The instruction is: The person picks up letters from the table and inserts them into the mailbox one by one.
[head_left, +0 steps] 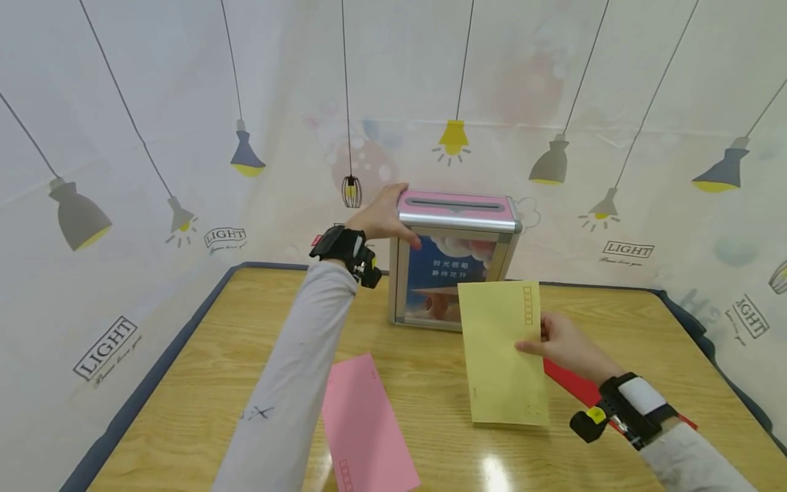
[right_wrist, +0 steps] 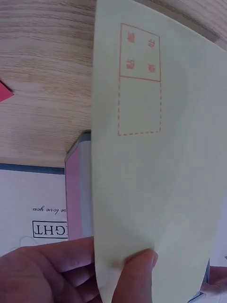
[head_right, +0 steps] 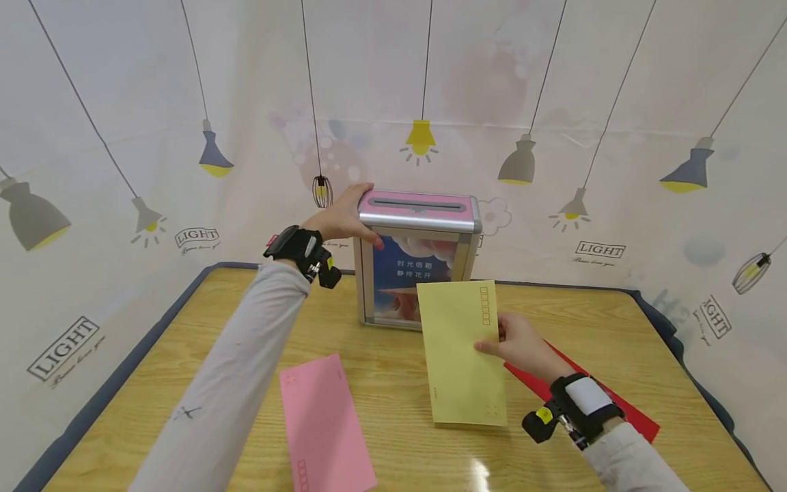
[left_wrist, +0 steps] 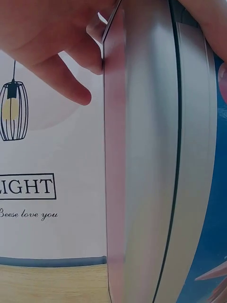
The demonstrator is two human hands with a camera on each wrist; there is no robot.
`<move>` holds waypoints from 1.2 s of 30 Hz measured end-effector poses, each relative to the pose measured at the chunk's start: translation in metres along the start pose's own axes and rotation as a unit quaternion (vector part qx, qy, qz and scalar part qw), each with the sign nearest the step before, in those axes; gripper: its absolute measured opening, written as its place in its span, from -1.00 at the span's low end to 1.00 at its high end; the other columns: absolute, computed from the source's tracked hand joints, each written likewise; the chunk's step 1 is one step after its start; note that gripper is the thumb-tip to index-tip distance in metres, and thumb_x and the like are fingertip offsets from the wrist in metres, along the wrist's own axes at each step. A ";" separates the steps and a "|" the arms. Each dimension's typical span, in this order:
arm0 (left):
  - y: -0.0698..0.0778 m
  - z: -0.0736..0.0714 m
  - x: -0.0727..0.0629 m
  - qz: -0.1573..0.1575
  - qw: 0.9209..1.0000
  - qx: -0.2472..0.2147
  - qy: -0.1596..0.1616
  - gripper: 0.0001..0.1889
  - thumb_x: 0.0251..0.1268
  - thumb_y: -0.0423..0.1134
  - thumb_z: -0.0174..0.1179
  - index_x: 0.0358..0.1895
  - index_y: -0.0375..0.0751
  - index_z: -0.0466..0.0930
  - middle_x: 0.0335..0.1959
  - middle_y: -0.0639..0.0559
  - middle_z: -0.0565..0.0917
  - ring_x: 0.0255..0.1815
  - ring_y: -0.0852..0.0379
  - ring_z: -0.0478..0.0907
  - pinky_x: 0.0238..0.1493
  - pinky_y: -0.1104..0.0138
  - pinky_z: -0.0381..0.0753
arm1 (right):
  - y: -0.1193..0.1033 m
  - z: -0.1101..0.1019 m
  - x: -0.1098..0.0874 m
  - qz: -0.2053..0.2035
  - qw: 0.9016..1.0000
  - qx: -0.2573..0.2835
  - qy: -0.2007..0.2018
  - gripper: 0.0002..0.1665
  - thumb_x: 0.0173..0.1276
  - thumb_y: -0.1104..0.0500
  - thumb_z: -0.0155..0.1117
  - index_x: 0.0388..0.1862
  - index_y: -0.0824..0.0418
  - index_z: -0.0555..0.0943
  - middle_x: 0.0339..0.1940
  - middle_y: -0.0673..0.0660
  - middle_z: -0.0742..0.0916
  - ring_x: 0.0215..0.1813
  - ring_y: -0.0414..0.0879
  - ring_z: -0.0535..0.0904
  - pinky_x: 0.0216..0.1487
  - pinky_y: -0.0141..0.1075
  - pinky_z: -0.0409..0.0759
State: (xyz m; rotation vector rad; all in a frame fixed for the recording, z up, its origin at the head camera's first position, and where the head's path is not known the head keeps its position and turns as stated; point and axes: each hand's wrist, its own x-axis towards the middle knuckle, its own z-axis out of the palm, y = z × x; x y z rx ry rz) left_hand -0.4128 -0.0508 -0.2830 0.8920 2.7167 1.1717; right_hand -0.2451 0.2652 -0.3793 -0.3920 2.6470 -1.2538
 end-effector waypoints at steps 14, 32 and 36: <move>0.001 0.003 -0.002 -0.011 1.000 -0.016 0.010 0.18 -0.45 -0.27 0.52 0.38 -0.29 -0.06 0.23 -0.13 0.19 0.12 0.01 0.25 0.17 0.21 0.29 | -0.024 0.011 0.015 -0.060 0.996 0.050 0.049 -0.52 0.16 0.27 0.28 0.03 0.48 0.43 -0.18 0.36 0.67 -0.28 -0.22 0.62 -0.32 -0.38 0.56; 0.004 0.001 -0.003 -0.027 0.999 -0.017 0.001 0.17 -0.39 -0.28 0.51 0.39 -0.28 -0.10 0.23 -0.14 0.17 0.13 0.01 0.24 0.17 0.23 0.29 | -0.065 -0.009 0.042 -0.180 0.978 0.058 0.092 -0.63 0.13 0.40 0.27 -0.06 0.50 0.51 -0.21 0.33 0.69 -0.28 -0.33 0.63 -0.34 -0.46 0.58; 0.002 0.001 -0.002 -0.031 0.999 -0.027 0.002 0.17 -0.39 -0.30 0.50 0.39 -0.25 -0.09 0.22 -0.13 0.18 0.11 0.02 0.25 0.15 0.24 0.31 | -0.075 -0.017 0.048 -0.195 0.974 0.065 0.095 -0.62 0.13 0.41 0.26 -0.04 0.48 0.51 -0.20 0.12 0.72 -0.24 -0.33 0.63 -0.29 -0.45 0.58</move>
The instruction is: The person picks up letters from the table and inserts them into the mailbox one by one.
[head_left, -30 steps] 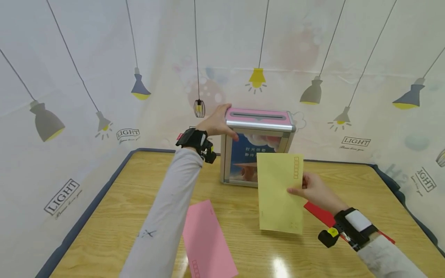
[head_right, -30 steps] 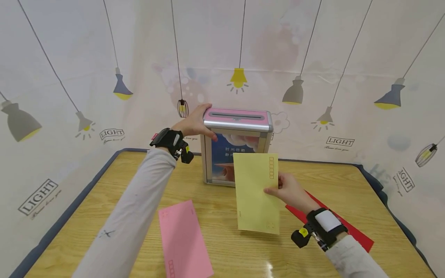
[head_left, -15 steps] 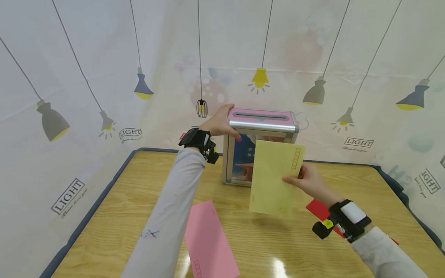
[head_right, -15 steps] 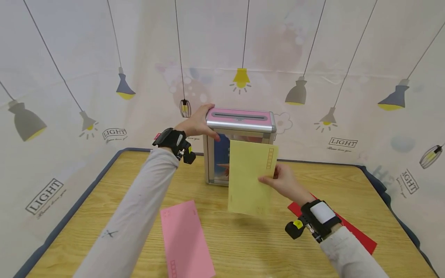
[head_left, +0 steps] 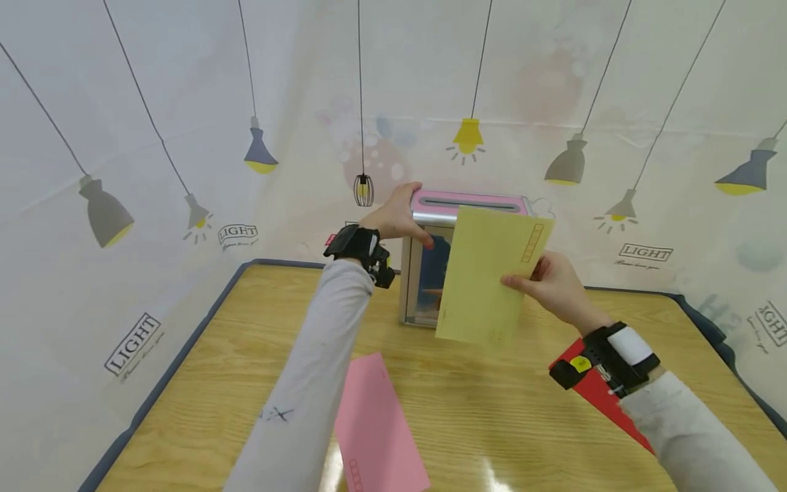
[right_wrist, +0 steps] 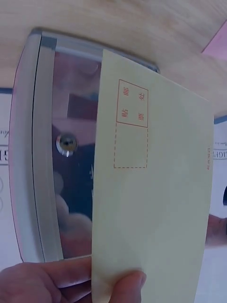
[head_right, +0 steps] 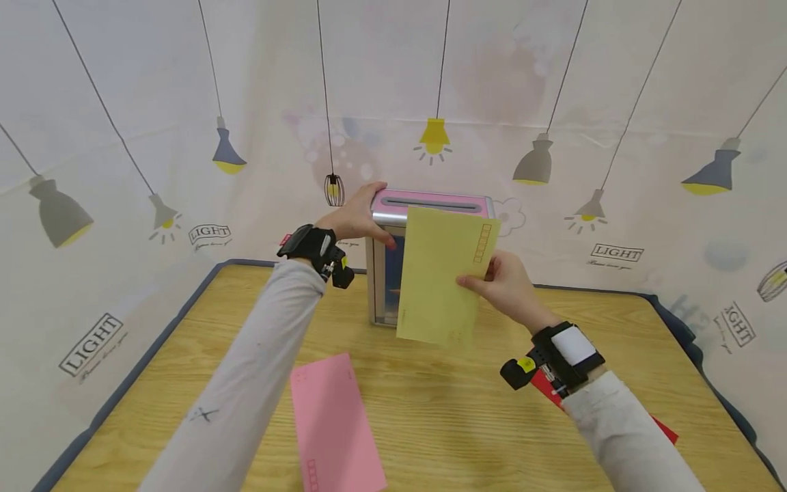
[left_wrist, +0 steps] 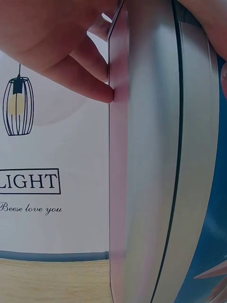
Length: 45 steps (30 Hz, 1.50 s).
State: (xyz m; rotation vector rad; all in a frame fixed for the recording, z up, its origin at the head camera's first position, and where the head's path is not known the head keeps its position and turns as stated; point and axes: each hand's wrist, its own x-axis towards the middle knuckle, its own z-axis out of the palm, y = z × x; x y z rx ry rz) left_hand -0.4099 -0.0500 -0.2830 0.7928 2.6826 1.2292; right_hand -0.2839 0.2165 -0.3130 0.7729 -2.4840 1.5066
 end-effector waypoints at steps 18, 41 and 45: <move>-0.002 -0.002 -0.003 -0.016 1.000 0.001 -0.002 0.21 -0.39 -0.26 0.51 0.41 -0.23 -0.17 0.28 -0.14 0.11 0.17 0.00 0.22 0.21 0.22 0.26 | -0.029 -0.032 0.036 -0.040 0.998 0.039 0.021 -0.61 0.18 0.40 0.22 0.02 0.26 0.52 -0.17 -0.20 0.69 -0.16 -0.31 0.63 -0.20 -0.47 0.56; -0.004 -0.001 -0.001 -0.012 1.000 -0.007 0.008 0.23 -0.45 -0.32 0.52 0.40 -0.25 -0.15 0.23 -0.13 0.16 0.14 0.01 0.23 0.19 0.24 0.28 | -0.058 -0.055 0.062 -0.034 0.996 0.042 0.064 -0.63 0.13 0.43 0.25 -0.06 0.22 0.58 -0.28 -0.19 0.72 -0.25 -0.32 0.65 -0.28 -0.51 0.56; -0.003 -0.001 -0.002 -0.015 1.000 -0.006 0.007 0.23 -0.43 -0.31 0.52 0.41 -0.22 -0.16 0.24 -0.12 0.16 0.14 0.02 0.23 0.18 0.23 0.28 | -0.063 -0.058 0.065 -0.036 0.995 0.071 0.062 -0.63 0.12 0.45 0.25 -0.06 0.24 0.58 -0.28 -0.14 0.73 -0.24 -0.30 0.65 -0.27 -0.51 0.56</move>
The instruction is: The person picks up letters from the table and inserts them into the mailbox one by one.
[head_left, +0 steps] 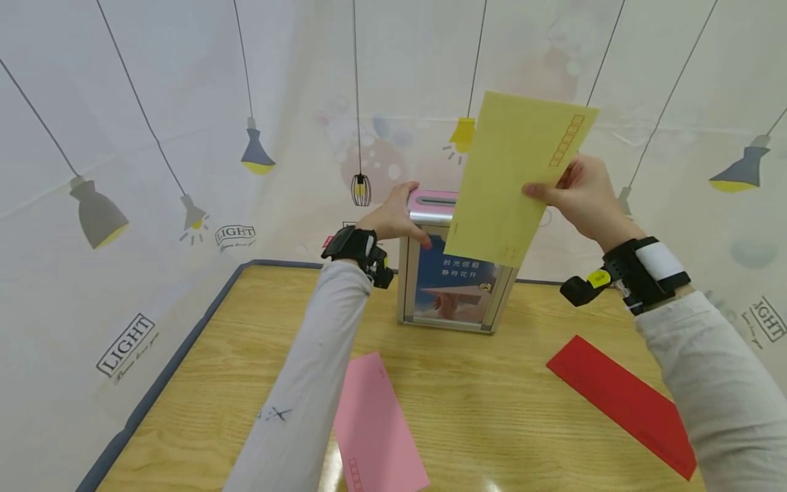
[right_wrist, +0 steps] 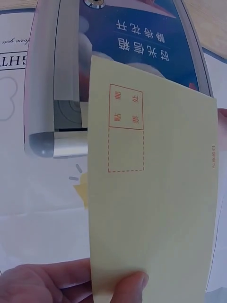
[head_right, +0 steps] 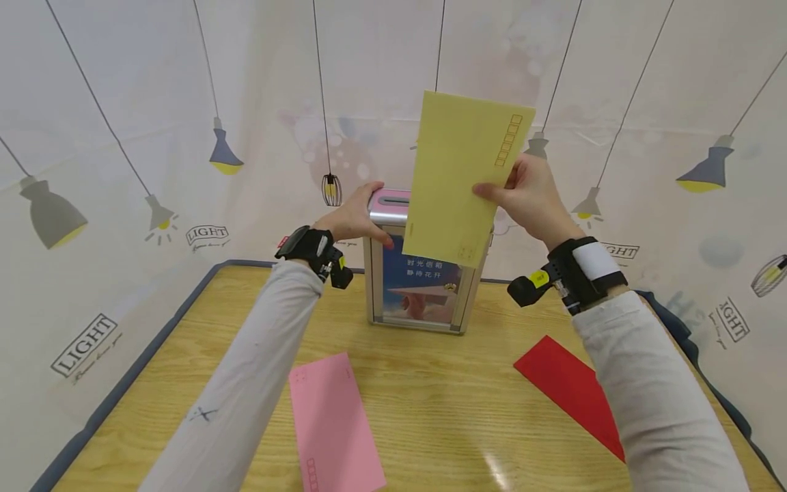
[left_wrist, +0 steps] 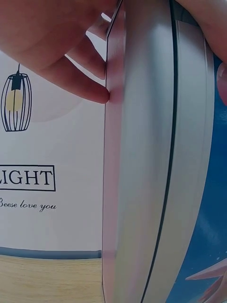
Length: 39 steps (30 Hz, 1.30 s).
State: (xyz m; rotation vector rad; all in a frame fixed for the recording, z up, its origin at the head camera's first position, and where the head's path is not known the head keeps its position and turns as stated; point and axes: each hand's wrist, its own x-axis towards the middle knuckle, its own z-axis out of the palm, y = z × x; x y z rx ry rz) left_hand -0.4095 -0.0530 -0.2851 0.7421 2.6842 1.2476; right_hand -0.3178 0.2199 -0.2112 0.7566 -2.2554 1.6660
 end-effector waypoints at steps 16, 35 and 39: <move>-0.001 -0.002 -0.001 0.005 1.000 -0.018 0.003 0.23 -0.45 -0.33 0.52 0.40 -0.25 -0.15 0.23 -0.14 0.15 0.13 0.01 0.23 0.19 0.23 0.26 | -0.008 -0.004 0.017 -0.004 0.997 0.077 0.018 -0.66 0.07 0.50 0.26 -0.15 0.27 0.60 -0.35 -0.04 0.74 -0.28 -0.25 0.67 -0.30 -0.49 0.58; 0.000 -0.001 -0.003 0.004 1.000 -0.005 0.009 0.23 -0.45 -0.29 0.54 0.40 -0.24 -0.14 0.26 -0.14 0.14 0.17 -0.01 0.20 0.23 0.20 0.22 | -0.021 -0.006 0.041 0.033 0.993 0.106 0.038 -0.66 0.03 0.52 0.27 -0.17 0.31 0.59 -0.38 -0.02 0.74 -0.31 -0.23 0.67 -0.33 -0.47 0.59; 0.000 0.000 -0.004 0.003 1.000 -0.011 0.006 0.23 -0.44 -0.31 0.53 0.41 -0.23 -0.15 0.27 -0.13 0.12 0.18 0.00 0.19 0.23 0.22 0.21 | -0.022 -0.007 0.047 0.043 0.994 0.091 0.045 -0.64 0.04 0.51 0.27 -0.15 0.30 0.57 -0.39 -0.03 0.73 -0.31 -0.25 0.67 -0.34 -0.49 0.58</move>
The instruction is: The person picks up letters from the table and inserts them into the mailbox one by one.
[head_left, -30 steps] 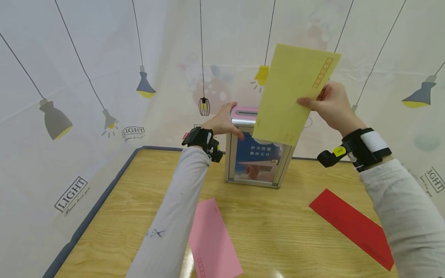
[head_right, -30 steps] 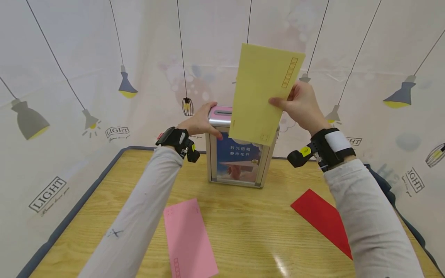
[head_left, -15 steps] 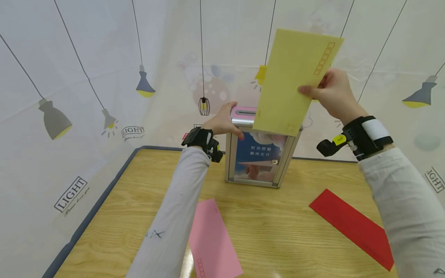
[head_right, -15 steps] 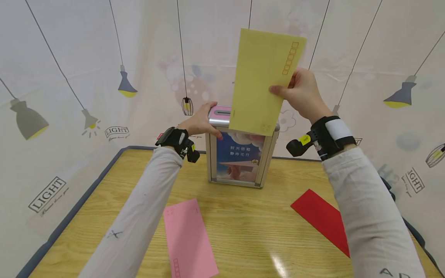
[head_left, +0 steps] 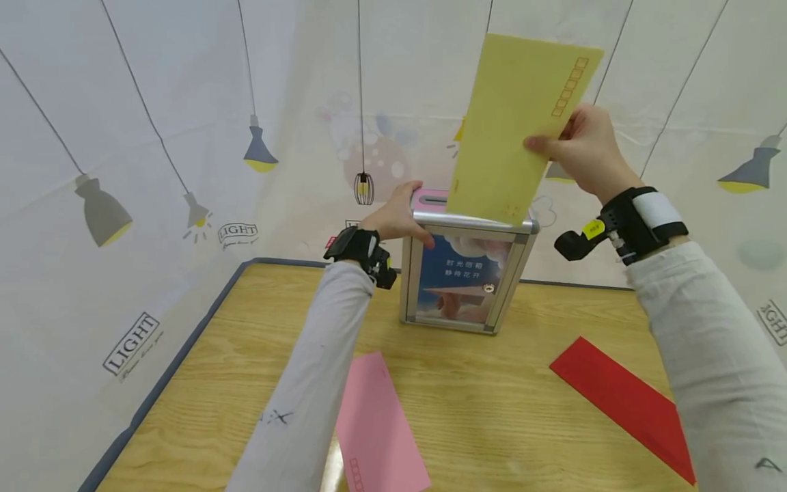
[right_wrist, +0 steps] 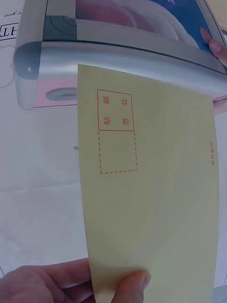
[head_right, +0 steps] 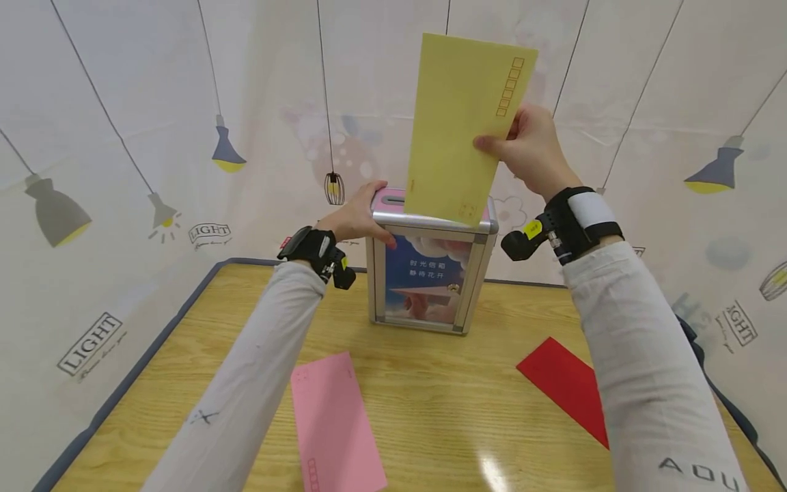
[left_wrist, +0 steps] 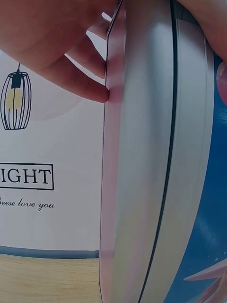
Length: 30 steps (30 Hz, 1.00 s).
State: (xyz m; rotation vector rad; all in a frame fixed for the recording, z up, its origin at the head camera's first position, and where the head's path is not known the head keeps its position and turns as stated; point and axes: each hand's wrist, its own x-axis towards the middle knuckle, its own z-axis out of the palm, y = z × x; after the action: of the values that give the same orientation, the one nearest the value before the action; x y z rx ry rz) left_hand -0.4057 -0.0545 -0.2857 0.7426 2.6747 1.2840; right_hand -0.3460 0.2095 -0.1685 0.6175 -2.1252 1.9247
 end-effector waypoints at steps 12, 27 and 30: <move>0.000 0.001 -0.001 0.002 1.000 -0.004 -0.002 0.23 -0.42 -0.34 0.53 0.41 -0.24 -0.17 0.29 -0.13 0.09 0.20 0.01 0.17 0.25 0.22 0.20 | -0.003 0.003 0.014 -0.010 0.999 -0.049 0.020 -0.69 0.06 0.42 0.31 -0.17 0.25 0.57 -0.40 -0.09 0.73 -0.32 -0.27 0.66 -0.37 -0.51 0.57; 0.001 0.005 0.001 0.007 1.000 -0.005 -0.005 0.21 -0.42 -0.34 0.52 0.40 -0.24 -0.14 0.26 -0.14 0.12 0.18 0.00 0.18 0.23 0.21 0.22 | 0.007 0.001 0.024 -0.001 0.999 -0.037 0.031 -0.71 0.06 0.51 0.25 -0.27 0.22 0.58 -0.46 -0.10 0.72 -0.36 -0.30 0.64 -0.37 -0.53 0.54; 0.001 0.005 -0.001 0.006 1.000 -0.009 -0.004 0.21 -0.42 -0.35 0.52 0.40 -0.24 -0.14 0.25 -0.13 0.13 0.17 0.00 0.19 0.22 0.21 0.23 | 0.008 0.001 0.025 -0.002 0.998 -0.051 0.026 -0.71 0.07 0.50 0.25 -0.25 0.22 0.58 -0.45 -0.11 0.72 -0.34 -0.32 0.64 -0.34 -0.53 0.54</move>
State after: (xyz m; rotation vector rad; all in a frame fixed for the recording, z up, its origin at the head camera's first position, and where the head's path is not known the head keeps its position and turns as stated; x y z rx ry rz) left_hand -0.4032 -0.0505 -0.2885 0.7613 2.6536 1.3026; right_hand -0.3718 0.2046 -0.1651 0.5462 -2.1725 1.7970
